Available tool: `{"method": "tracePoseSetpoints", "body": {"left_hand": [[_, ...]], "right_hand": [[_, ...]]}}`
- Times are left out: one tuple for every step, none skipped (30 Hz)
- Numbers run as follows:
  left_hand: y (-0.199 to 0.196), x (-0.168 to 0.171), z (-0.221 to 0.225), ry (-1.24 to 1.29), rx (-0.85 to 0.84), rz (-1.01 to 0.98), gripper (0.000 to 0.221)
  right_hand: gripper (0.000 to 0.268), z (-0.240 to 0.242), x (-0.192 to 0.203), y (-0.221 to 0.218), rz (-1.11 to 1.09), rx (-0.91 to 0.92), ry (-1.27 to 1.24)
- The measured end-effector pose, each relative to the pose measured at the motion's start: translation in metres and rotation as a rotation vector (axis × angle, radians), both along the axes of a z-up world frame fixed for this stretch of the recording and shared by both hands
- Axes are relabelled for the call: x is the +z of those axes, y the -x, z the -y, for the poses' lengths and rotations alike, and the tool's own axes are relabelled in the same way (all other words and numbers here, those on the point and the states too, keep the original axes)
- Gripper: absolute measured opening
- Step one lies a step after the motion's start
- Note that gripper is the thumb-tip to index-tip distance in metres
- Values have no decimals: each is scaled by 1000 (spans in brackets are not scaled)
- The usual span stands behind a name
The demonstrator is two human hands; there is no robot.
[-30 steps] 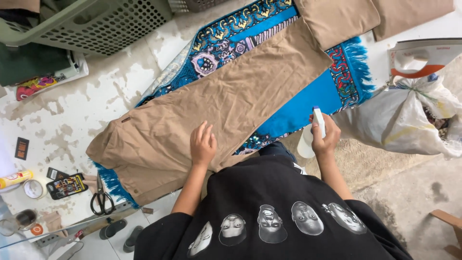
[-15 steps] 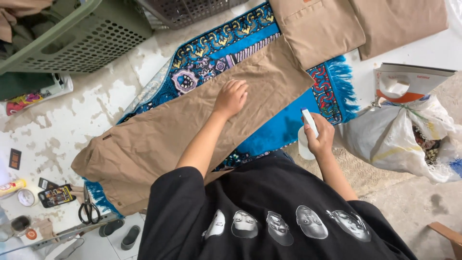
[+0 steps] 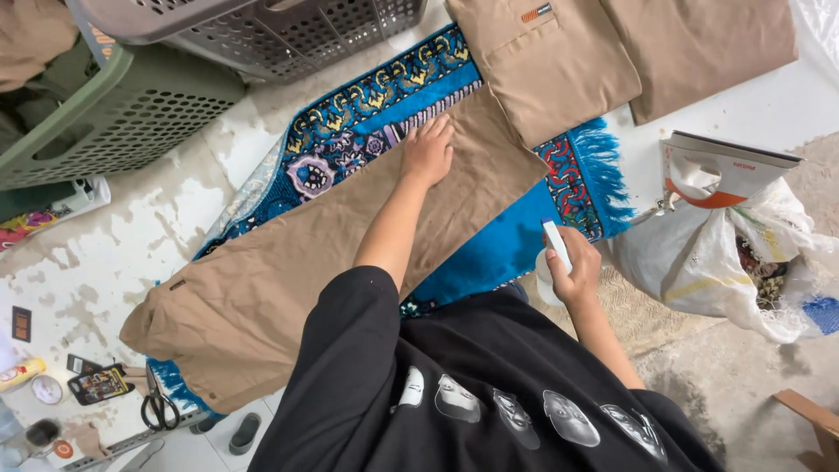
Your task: The person is ironing a pair of pants, which involves smoothing the fabric, spraying it with water, and pressing it with a hand iron.
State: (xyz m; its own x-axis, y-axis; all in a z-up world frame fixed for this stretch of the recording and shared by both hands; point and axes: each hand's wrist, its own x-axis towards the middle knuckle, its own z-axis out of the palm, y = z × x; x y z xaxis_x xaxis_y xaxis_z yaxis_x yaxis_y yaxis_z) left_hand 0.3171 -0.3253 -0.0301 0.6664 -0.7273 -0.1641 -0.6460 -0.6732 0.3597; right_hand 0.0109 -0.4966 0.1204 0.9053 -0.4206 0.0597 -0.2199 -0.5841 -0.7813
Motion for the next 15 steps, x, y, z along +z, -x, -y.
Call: {"method": "tracePoseSetpoints", "body": {"left_hand": [[3, -16, 6, -7, 4, -11, 43], [0, -30, 15, 114, 17, 97, 25], [-2, -44, 23, 234, 29, 204, 12], [1, -44, 30, 231, 32, 203, 12], [3, -43, 38, 188, 54, 96, 16], [6, -42, 47, 145, 73, -12, 20], [7, -47, 51, 143, 74, -15, 20], [9, -52, 57, 128, 140, -41, 19], [12, -58, 63, 111, 206, -66, 18], [14, -45, 63, 112, 200, -72, 18], [16, -32, 64, 108, 234, -79, 15], [16, -18, 65, 104, 270, -85, 15], [17, -24, 72, 106, 266, -89, 15], [17, -30, 77, 59, 239, -93, 17], [17, -34, 81, 13, 211, -97, 20]], "right_hand": [[46, -1, -2, 2, -11, 4, -7], [45, 0, -4, 1, -15, 4, 3], [43, 1, -6, 0, -19, 4, 12], [43, 2, -8, 0, -20, 7, 10], [44, 4, -10, 0, -28, -11, 20], [44, 5, -11, 1, -36, -33, 31], [44, 6, -10, 0, -38, -33, 29], [45, 6, -9, 1, -16, -38, 17], [46, 6, -9, 2, 6, -42, 4], [46, 6, -6, 4, 1, -49, 6], [44, 6, -3, 5, 0, -45, -2], [43, 6, 0, 5, 0, -38, -9], [43, 6, 1, 5, -4, -42, -6], [43, 5, 2, 5, 13, -41, -11], [43, 3, 4, 5, 29, -40, -17]]}}
